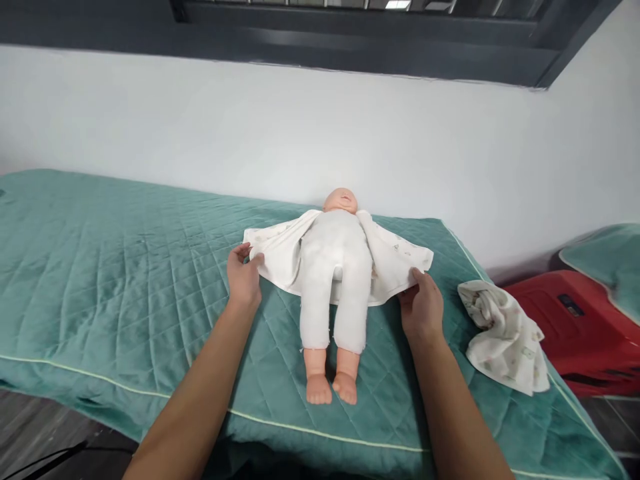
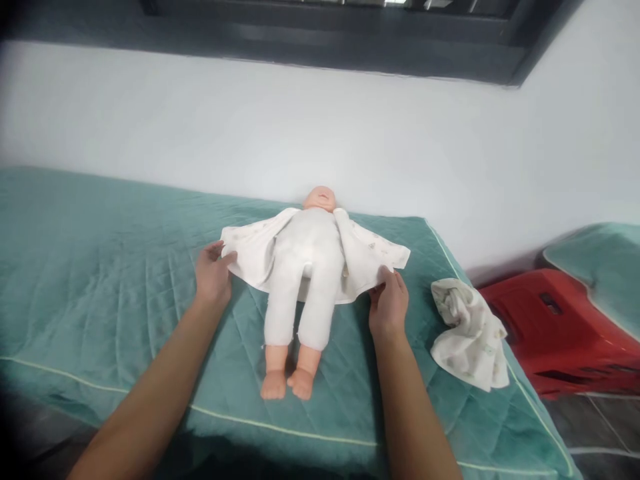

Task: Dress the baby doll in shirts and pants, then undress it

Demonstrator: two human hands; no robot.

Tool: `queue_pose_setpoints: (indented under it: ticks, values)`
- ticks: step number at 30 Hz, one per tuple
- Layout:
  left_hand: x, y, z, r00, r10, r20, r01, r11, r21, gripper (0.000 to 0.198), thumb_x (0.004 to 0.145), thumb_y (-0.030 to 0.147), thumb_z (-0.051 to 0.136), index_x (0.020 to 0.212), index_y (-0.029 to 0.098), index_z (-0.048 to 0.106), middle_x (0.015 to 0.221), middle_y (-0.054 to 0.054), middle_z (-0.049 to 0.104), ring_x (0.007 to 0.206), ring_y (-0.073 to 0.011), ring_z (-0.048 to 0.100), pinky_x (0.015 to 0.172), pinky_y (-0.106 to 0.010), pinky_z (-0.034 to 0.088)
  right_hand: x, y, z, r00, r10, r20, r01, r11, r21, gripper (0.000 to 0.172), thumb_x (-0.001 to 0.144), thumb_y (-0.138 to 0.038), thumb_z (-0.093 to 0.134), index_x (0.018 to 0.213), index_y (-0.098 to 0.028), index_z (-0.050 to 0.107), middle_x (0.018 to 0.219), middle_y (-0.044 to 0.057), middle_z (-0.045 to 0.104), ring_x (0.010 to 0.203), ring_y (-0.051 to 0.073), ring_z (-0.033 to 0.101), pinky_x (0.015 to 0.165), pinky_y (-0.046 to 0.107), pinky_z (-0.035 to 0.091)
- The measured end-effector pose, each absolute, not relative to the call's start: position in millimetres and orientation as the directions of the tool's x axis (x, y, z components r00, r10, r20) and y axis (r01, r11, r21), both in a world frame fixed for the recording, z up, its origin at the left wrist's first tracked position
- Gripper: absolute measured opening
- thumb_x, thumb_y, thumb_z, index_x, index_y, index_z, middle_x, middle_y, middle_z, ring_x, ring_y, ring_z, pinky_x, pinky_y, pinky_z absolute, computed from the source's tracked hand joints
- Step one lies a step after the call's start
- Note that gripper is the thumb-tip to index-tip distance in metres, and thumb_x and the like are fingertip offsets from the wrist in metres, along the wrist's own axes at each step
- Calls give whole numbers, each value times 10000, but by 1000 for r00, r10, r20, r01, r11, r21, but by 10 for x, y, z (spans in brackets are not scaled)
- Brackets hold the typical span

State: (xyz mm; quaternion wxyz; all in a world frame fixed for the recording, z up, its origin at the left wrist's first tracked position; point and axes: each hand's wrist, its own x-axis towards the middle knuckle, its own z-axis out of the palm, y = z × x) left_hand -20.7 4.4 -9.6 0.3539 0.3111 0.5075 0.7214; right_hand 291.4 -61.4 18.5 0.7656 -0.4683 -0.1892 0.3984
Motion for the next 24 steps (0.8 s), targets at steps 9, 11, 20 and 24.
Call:
queue_pose_setpoints:
  ticks: [9, 11, 20, 24]
  values:
    - [-262, -126, -136, -638, 716, 284, 194, -207, 959, 360, 778, 84, 579, 1118, 202, 572, 1266, -74, 581, 1192, -205, 570, 998, -348, 466, 2972, -1173, 95, 682, 732, -7, -368, 334, -868, 142, 734, -265, 745, 765, -200, 623, 783, -25, 649, 729, 105, 619, 653, 226, 510]
    - [-244, -187, -133, -590, 730, 345, 267, -227, 937, 341, 815, 109, 550, 1142, 202, 581, 1289, -68, 573, 1218, -212, 557, 1017, -350, 456, 2929, -1322, 65, 667, 744, 34, -289, 301, -909, 152, 764, -308, 741, 801, -213, 628, 845, -10, 679, 780, 129, 642, 696, 259, 519]
    - [-206, -580, -109, -245, 816, 524, 468, -373, 801, 203, 847, 170, 509, 958, 215, 672, 1015, -38, 695, 1027, -226, 642, 947, -367, 488, 3731, -1791, 147, 302, 732, 611, 859, 69, -507, 347, 844, -350, 643, 1168, -226, 624, 1353, 151, 611, 1334, 368, 497, 1149, 617, 330]
    - [-199, -858, -99, -58, 889, 454, 464, -379, 801, 206, 884, 221, 497, 941, 226, 696, 960, -36, 730, 944, -243, 669, 898, -389, 505, 4367, -1854, 152, 345, 815, 466, 924, -209, -320, 632, 767, -407, 683, 1326, -146, 547, 1470, 249, 510, 1393, 484, 425, 1118, 651, 339]
